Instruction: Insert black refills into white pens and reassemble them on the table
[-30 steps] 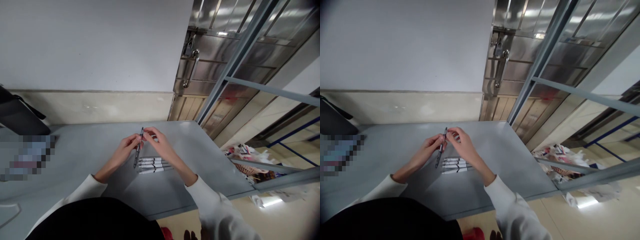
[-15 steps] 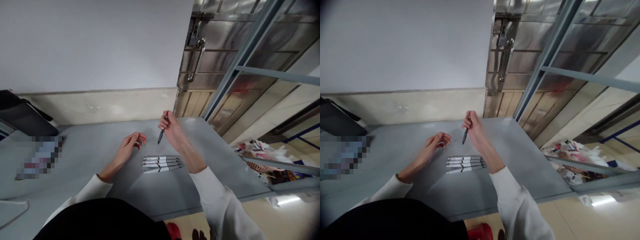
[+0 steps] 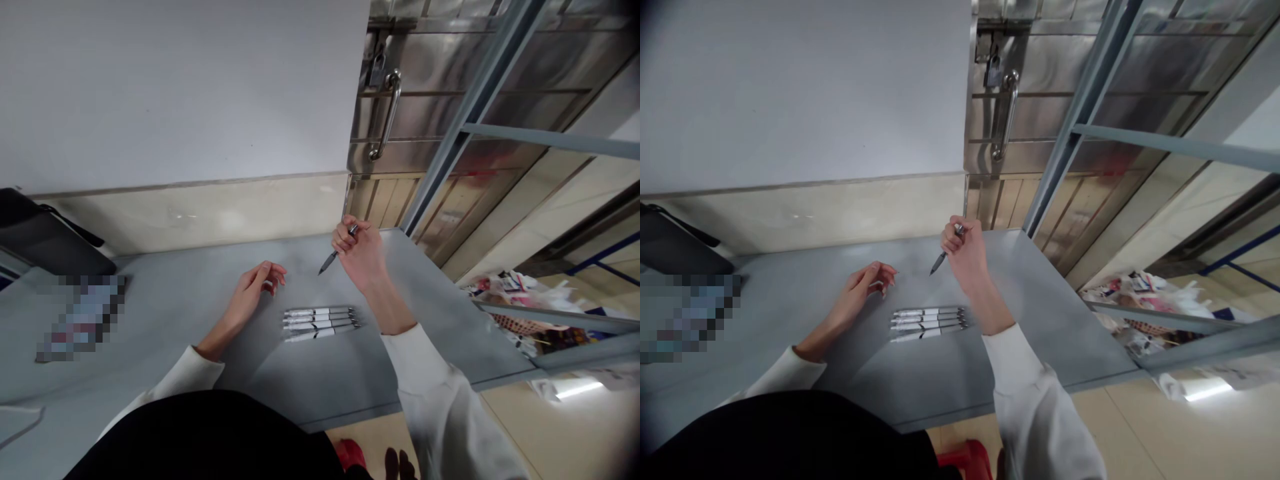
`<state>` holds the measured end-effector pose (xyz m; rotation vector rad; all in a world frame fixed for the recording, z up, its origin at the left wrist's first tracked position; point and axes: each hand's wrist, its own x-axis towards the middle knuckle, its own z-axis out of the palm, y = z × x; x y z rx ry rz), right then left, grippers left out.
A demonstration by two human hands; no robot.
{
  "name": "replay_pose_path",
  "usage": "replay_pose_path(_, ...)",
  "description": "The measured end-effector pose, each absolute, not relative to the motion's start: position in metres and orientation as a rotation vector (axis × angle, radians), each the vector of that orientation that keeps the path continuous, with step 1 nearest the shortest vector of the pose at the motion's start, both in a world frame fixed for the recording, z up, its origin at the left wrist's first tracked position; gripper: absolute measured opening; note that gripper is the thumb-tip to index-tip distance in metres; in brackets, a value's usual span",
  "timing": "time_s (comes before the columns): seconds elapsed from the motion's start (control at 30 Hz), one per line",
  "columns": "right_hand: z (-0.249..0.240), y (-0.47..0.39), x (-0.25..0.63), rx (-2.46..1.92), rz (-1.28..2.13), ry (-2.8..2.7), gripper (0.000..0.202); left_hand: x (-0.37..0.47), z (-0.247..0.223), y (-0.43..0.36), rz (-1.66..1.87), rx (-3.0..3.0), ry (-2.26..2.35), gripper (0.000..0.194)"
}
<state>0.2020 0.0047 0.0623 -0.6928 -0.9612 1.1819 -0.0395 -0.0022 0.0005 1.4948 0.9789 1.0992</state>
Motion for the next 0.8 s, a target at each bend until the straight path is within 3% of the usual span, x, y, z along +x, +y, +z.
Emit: replay_pose_path(0.8, 0.0666, -0.0003, 0.2025, -0.501, 1.301, -0.759, 0.03, -0.041, -0.0041, 0.0005, 1.087, 1.473, 0.948, 0.047)
